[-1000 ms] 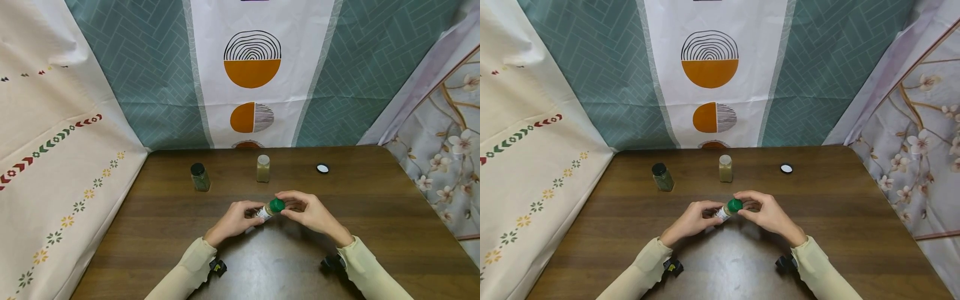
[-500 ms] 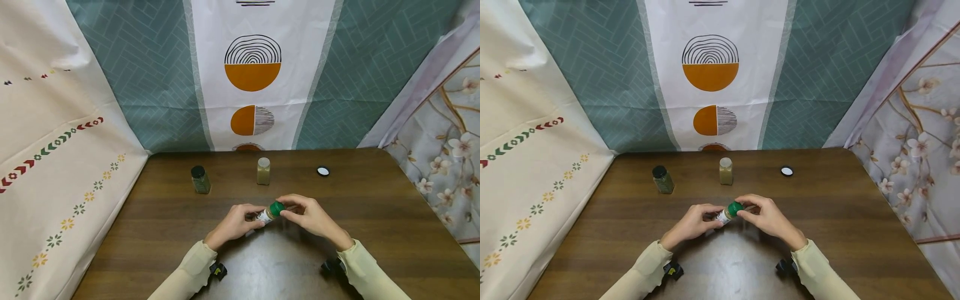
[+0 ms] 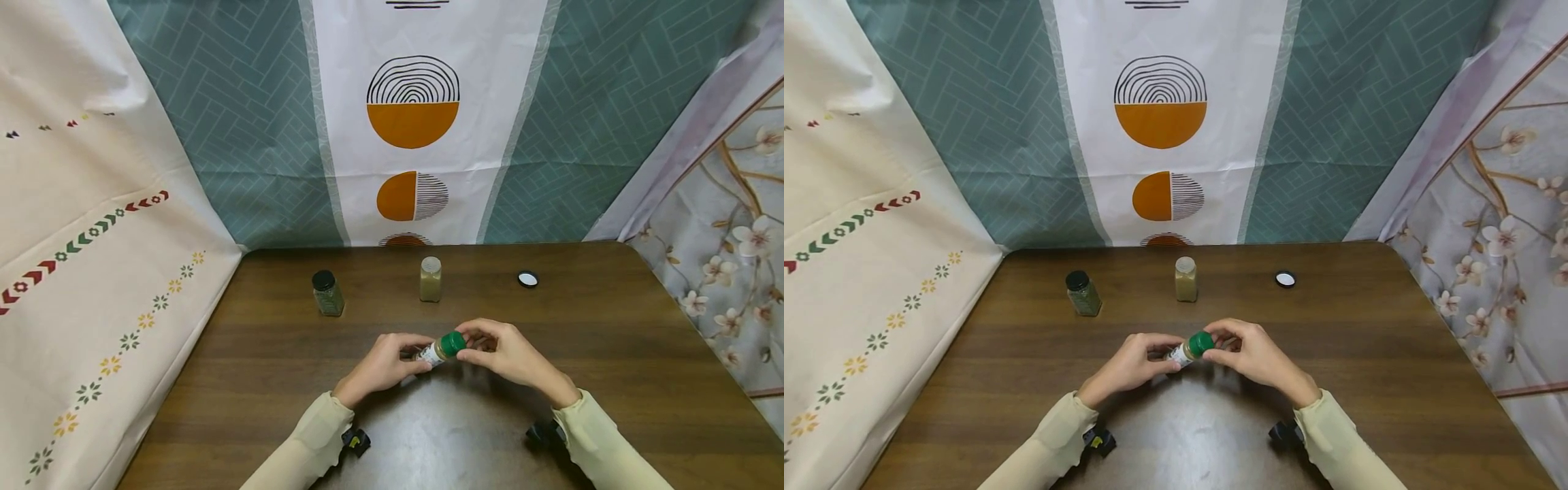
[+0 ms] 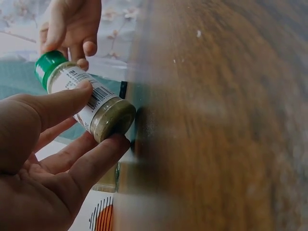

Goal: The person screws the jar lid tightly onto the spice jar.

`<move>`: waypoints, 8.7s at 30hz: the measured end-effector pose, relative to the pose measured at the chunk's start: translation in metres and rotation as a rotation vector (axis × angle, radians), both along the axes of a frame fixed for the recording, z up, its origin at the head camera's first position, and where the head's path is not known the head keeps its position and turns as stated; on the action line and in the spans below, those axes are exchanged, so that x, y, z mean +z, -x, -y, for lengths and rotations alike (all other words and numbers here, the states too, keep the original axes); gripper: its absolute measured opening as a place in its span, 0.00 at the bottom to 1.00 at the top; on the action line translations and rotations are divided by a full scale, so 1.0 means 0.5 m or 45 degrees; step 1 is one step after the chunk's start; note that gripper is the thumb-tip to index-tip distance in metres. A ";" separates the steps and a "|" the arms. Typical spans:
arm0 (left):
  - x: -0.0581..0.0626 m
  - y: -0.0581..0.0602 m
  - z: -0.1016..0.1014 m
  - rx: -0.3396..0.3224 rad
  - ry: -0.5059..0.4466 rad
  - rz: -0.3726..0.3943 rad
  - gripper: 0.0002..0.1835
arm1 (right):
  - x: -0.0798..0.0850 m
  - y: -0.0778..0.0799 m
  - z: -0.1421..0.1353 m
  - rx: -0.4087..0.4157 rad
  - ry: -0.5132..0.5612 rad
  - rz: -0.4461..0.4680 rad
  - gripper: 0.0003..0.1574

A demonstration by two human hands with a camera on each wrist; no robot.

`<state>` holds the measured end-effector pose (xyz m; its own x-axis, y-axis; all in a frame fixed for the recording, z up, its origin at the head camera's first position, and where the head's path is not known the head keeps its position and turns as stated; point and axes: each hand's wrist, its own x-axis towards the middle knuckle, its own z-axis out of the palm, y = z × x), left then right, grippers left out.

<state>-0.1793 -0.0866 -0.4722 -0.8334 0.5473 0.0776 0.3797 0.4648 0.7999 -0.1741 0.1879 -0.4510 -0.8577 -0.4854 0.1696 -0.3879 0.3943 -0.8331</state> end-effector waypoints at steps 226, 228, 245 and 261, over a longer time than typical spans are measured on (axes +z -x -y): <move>-0.001 0.092 0.095 0.640 -0.319 0.116 0.20 | -0.009 0.157 0.282 -0.315 0.397 0.428 0.25; -0.001 0.091 0.094 0.650 -0.310 0.125 0.22 | -0.009 0.161 0.289 -0.327 0.388 0.431 0.25; -0.002 0.096 0.113 0.725 -0.307 0.141 0.23 | -0.014 0.196 0.328 -0.269 0.383 0.403 0.26; -0.007 0.069 0.130 0.662 -0.225 0.158 0.20 | -0.007 0.173 0.311 -0.147 0.216 0.313 0.28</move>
<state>-0.2139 -0.1514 -0.4757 -0.9987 0.0493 0.0146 0.0340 0.4203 0.9067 -0.2606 0.0322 -0.4543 -0.9307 -0.3652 0.0207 -0.1278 0.2716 -0.9539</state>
